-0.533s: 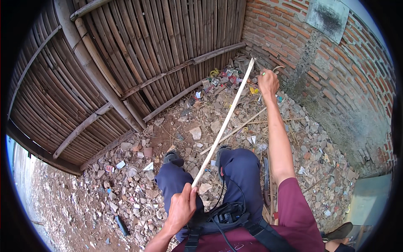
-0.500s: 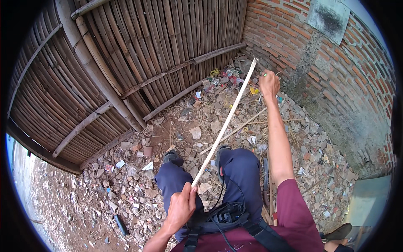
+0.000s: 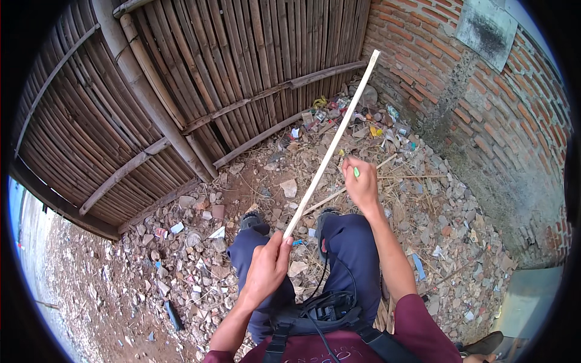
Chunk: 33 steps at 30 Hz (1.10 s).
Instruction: The person carves a wooden stick using a small knife, shaving off pieces and thinning a section of the wood while holding it by hand.
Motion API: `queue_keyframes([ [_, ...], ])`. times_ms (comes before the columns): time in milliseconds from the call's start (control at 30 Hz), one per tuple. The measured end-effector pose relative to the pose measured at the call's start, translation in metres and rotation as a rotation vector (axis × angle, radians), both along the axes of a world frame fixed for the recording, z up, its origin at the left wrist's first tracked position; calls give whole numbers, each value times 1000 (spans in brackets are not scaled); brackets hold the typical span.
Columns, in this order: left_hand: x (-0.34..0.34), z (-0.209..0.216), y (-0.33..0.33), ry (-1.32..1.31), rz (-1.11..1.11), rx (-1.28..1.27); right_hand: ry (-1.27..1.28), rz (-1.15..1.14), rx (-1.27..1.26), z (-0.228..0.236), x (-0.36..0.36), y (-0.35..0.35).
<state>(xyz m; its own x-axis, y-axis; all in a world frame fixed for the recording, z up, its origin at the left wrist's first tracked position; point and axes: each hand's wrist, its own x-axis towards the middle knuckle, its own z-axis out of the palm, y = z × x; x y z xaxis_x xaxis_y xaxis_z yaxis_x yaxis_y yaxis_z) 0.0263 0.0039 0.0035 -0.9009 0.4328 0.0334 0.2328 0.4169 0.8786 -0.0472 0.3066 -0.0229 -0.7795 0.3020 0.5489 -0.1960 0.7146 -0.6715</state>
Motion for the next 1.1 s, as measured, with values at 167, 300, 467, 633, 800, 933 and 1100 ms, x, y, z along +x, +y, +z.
queue_keyframes([
  [167, -8, 10, 16, -6, 1, -28, -43, -29, 202, 3, 32, -52],
  [300, -8, 9, 28, 105, 34, 18, -45, -18, 275, 1, 39, -65],
  [467, -10, 7, 35, 87, 8, 70, -25, -19, 280, -3, 40, -71],
  [633, -12, 9, 36, 36, -2, 89, -2, -7, 283, -3, 41, -77],
  [800, -13, 13, 37, -30, -18, 135, 17, -8, 255, -2, 43, -79],
  [933, -15, 15, 38, -87, -25, 143, 13, -45, 262, 1, 43, -81],
  [1100, -14, 18, 43, -11, 6, 123, 37, -74, 242, 2, 39, -80],
])
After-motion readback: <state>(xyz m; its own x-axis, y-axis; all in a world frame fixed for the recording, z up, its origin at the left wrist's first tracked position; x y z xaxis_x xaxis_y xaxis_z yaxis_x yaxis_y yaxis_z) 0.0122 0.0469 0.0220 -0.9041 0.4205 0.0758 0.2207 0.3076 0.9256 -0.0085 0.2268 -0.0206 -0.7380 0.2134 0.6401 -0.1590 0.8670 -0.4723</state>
